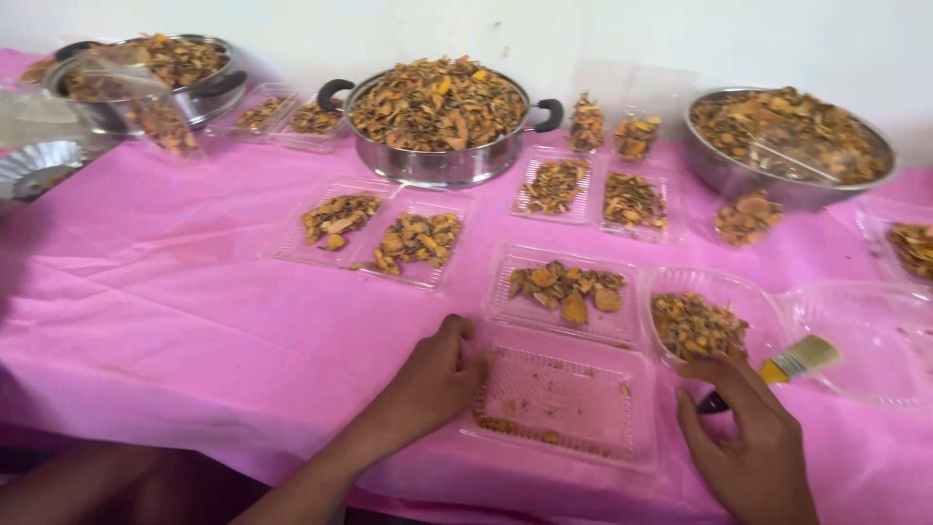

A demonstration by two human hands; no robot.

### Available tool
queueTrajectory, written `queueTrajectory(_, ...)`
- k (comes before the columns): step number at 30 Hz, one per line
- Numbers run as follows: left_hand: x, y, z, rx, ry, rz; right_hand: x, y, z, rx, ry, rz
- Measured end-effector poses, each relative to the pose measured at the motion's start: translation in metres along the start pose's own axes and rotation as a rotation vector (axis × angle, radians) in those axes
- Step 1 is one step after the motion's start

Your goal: Sorting dried tea ingredients from trays and packaging them into small plastic bags, using a brush to clean the trays.

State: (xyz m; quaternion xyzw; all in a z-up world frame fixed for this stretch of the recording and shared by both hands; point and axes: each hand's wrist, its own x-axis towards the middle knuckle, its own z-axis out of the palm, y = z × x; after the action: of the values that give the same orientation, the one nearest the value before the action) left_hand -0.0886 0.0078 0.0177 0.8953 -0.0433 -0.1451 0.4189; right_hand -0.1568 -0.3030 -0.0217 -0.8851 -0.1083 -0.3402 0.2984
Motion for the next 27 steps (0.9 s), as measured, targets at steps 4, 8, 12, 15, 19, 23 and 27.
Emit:
queueTrajectory(4,0.020,-0.028,0.003,-0.068,0.099,0.066,0.003,-0.001,-0.002,-0.014,0.037,-0.027)
queueTrajectory(8,0.014,-0.018,-0.003,-0.116,0.152,-0.001,-0.001,0.006,0.000,-0.074,-0.019,0.145)
queueTrajectory(12,0.001,0.000,-0.006,-0.121,0.145,-0.033,0.001,-0.002,-0.001,-0.105,-0.019,0.067)
queueTrajectory(15,0.002,0.002,-0.004,-0.128,0.176,0.020,-0.001,-0.007,-0.001,-0.042,0.014,0.114)
queueTrajectory(19,0.004,0.001,-0.001,-0.088,0.172,0.067,0.000,-0.018,-0.002,-0.047,0.056,0.032)
queueTrajectory(23,0.003,0.004,-0.004,-0.102,0.138,-0.001,-0.014,-0.046,-0.002,0.094,0.093,-0.200)
queueTrajectory(27,-0.002,-0.002,-0.002,-0.117,0.136,-0.023,0.026,-0.111,0.004,0.141,-0.393,-0.298)
